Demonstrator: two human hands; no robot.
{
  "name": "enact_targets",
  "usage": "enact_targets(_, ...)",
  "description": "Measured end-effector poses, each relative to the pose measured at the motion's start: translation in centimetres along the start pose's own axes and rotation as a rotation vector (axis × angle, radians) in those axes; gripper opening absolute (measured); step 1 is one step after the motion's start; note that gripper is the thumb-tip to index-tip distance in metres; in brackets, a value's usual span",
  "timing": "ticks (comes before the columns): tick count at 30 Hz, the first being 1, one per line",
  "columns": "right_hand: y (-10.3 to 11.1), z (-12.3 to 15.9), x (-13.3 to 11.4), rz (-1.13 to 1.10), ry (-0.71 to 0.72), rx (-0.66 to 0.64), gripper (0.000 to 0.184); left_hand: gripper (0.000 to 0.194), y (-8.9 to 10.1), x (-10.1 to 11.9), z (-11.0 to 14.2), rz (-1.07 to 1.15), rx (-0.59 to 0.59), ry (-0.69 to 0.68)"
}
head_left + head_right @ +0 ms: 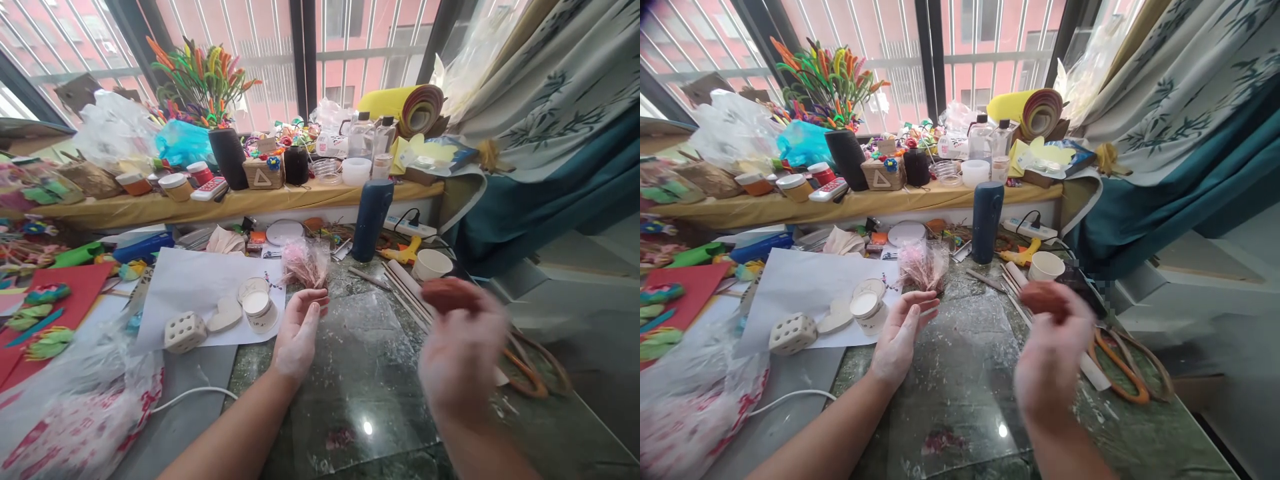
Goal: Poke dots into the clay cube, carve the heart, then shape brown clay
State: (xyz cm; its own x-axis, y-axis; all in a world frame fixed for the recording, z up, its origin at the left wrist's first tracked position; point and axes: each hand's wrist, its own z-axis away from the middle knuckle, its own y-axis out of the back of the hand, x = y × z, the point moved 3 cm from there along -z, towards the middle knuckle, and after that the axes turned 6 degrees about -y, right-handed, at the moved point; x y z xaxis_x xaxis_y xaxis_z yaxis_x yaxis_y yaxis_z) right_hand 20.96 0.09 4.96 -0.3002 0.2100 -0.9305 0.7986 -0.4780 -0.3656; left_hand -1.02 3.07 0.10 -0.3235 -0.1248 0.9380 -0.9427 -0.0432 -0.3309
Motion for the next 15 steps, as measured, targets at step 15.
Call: enact_targets(15, -5.3, 5.1, 6.0, -0.448, -1.128, -0.707, 0.043, 0.071, -2.2, 2.9, 2.9, -0.524, -0.569, -0.390)
